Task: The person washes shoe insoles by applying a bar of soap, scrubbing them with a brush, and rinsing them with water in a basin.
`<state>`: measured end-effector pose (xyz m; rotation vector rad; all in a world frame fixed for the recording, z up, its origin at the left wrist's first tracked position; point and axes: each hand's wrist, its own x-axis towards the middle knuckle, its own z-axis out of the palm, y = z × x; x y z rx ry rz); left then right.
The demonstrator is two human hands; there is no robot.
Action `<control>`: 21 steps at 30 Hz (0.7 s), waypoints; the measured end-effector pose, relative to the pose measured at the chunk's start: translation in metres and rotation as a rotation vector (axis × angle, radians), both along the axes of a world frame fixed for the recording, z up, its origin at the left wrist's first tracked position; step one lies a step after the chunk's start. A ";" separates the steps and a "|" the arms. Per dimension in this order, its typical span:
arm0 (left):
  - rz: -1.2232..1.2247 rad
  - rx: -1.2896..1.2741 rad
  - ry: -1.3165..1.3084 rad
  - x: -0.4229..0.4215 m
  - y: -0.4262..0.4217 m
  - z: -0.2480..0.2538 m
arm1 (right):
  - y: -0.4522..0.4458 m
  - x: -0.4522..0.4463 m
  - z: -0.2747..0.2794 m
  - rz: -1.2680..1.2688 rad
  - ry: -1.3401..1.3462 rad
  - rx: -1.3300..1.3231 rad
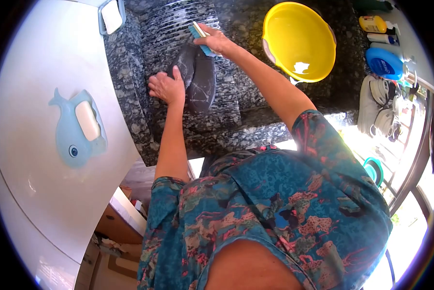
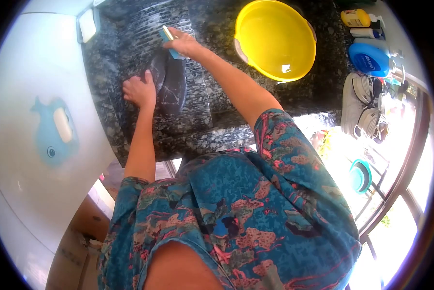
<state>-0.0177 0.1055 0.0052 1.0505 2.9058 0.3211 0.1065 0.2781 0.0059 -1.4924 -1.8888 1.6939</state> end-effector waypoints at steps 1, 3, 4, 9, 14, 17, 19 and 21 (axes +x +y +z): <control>0.017 -0.085 0.012 -0.003 -0.005 0.001 | 0.003 -0.003 -0.008 0.019 -0.021 0.073; 0.021 -0.040 0.059 -0.004 -0.013 -0.007 | 0.016 -0.001 -0.009 -0.041 -0.067 0.074; 0.028 -0.015 0.086 -0.003 -0.013 0.000 | 0.024 0.001 -0.010 -0.065 -0.087 0.077; -0.246 0.069 0.072 0.015 0.006 0.017 | 0.039 0.007 -0.040 -0.166 -0.078 0.169; -0.124 -0.139 -0.069 0.036 0.003 -0.001 | 0.016 0.014 0.003 0.183 -0.450 0.634; -0.074 -0.114 -0.061 0.039 -0.011 -0.009 | -0.042 0.020 0.024 0.402 -0.339 0.919; -0.059 -0.180 -0.067 0.040 -0.006 -0.002 | -0.087 0.023 0.034 0.625 -0.352 0.821; -0.082 -0.212 -0.063 0.039 -0.008 -0.003 | -0.086 0.030 0.018 0.653 -0.459 0.842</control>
